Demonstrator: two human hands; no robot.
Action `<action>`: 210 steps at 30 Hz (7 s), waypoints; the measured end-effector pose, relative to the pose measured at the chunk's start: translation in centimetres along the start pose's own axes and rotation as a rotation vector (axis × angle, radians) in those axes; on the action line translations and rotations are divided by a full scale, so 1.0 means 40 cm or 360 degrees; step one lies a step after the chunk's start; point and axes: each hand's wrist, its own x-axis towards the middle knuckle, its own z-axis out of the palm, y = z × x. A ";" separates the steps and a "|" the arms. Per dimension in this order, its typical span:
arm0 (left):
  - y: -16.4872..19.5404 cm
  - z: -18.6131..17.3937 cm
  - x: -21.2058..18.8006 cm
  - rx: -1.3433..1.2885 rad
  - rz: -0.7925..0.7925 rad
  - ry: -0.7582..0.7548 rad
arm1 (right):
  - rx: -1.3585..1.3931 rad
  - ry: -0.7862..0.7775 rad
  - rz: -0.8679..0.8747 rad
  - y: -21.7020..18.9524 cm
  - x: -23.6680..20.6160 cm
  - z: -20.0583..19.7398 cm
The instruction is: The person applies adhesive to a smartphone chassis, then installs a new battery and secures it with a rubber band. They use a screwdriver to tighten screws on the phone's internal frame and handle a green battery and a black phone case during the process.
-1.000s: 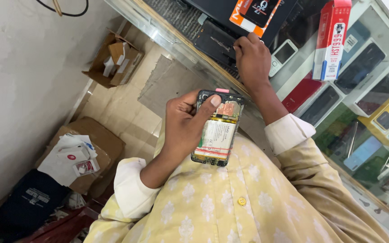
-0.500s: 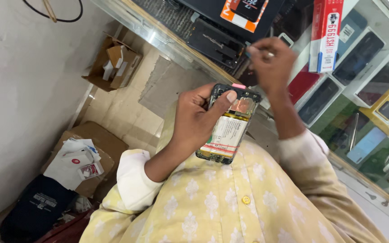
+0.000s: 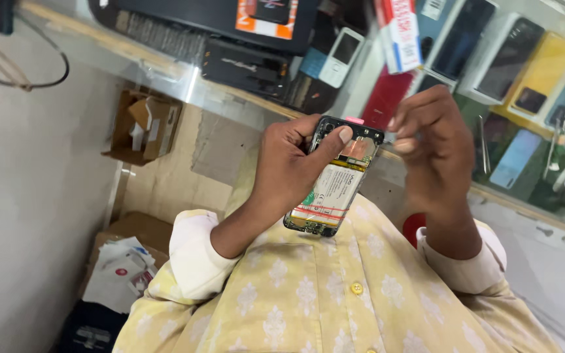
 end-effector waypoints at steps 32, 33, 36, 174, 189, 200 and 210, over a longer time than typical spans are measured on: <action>-0.049 0.235 0.069 0.0269 0.0040 -0.0260 | -0.0314 0.0210 0.0146 0.018 -0.092 -0.218; -0.050 0.240 0.069 0.0222 0.0046 -0.0273 | -0.0285 0.0223 0.0152 0.019 -0.094 -0.220; -0.051 0.254 0.070 0.0163 0.0030 -0.0278 | -0.0121 0.0268 0.0250 0.023 -0.103 -0.227; 0.005 0.304 0.119 0.0389 0.0647 0.0030 | -0.1468 0.0343 -0.0165 -0.209 -0.092 -0.240; 0.000 0.273 0.107 0.0661 0.0753 0.0228 | -0.1607 0.0003 -0.0188 -0.217 -0.020 -0.231; -0.012 0.267 0.087 0.0713 0.0690 0.0309 | -0.1809 -0.0125 -0.0086 -0.192 -0.019 -0.232; -0.024 0.275 0.092 0.0635 0.0622 0.0294 | -0.1500 -0.0228 -0.0228 -0.189 -0.006 -0.255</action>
